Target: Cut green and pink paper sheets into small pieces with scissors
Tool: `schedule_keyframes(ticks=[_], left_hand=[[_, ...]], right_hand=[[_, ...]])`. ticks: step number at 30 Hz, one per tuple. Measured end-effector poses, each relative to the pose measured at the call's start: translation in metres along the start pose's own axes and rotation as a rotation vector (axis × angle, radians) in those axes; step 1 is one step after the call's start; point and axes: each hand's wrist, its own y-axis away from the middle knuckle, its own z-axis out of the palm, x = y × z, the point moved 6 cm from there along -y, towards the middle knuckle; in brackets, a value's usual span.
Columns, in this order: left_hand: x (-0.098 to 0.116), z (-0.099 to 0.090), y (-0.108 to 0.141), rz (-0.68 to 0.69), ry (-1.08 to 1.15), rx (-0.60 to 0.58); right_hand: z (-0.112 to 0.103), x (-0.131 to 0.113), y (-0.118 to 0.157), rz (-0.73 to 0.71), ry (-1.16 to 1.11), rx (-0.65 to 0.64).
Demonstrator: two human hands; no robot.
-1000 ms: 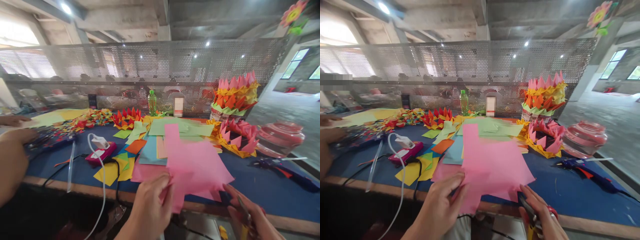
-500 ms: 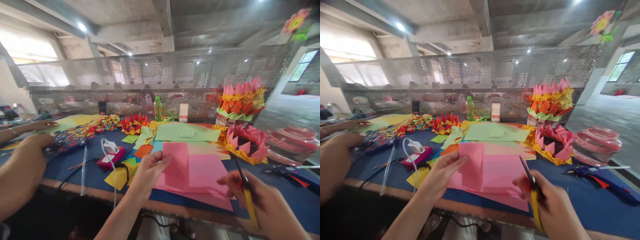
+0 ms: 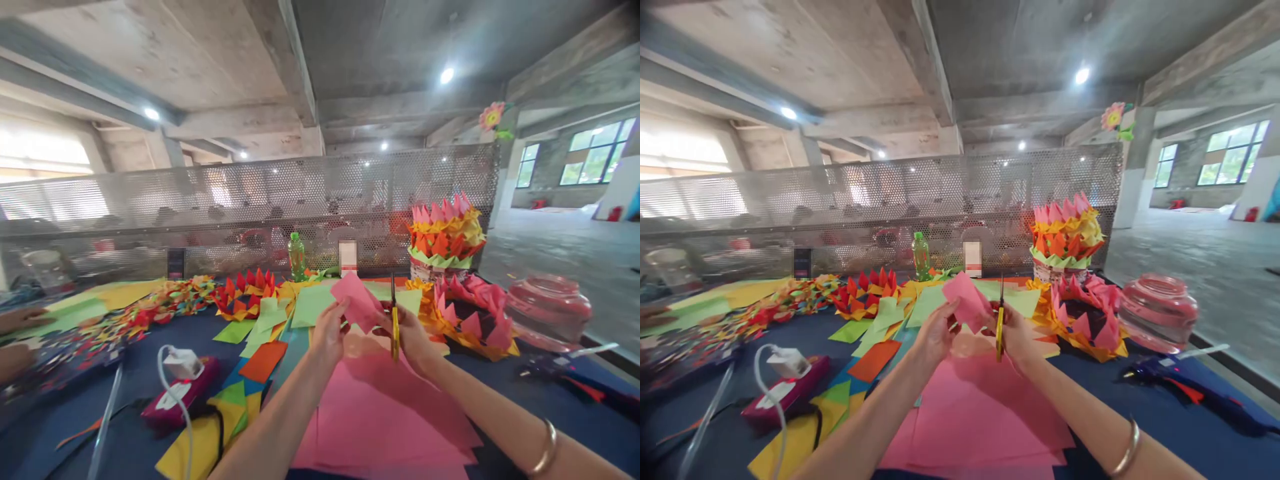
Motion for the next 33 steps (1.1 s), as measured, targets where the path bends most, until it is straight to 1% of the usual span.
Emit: schedule_keyframes(ticks=[3, 5, 7, 11, 16, 18, 22, 27, 29, 33], left_hand=[[-0.016, -0.001, -0.001, -0.052, 0.023, -0.024], [-0.022, 0.001, 0.002, -0.082, 0.036, -0.061], [-0.024, 0.003, 0.006, -0.077, 0.008, -0.096], [-0.023, 0.0, 0.013, -0.024, -0.128, -0.125], [-0.026, 0.005, 0.018, -0.062, -0.286, -0.258], [-0.026, 0.005, 0.018, -0.094, -0.275, -0.281], [-0.022, 0.003, 0.014, -0.152, -0.156, -0.292], [-0.017, -0.001, 0.009, -0.174, -0.174, -0.312], [-0.016, -0.001, 0.008, -0.164, -0.141, -0.319], [-0.012, -0.005, 0.005, -0.15, 0.009, -0.207]], right_hand=[[-0.003, 0.008, -0.001, 0.035, -0.034, -0.009], [-0.007, 0.011, -0.002, 0.058, -0.056, 0.008], [-0.014, 0.012, -0.002, 0.079, -0.078, 0.041], [-0.029, 0.009, -0.002, 0.093, -0.117, 0.124], [-0.036, 0.002, -0.001, 0.093, -0.119, 0.17], [-0.036, 0.001, -0.001, 0.088, -0.102, 0.173], [-0.037, 0.004, -0.002, 0.091, -0.057, 0.181], [-0.042, 0.009, -0.006, 0.078, -0.029, 0.184], [-0.043, 0.009, -0.007, 0.064, -0.028, 0.18], [-0.04, 0.009, -0.006, 0.06, -0.035, 0.144]])
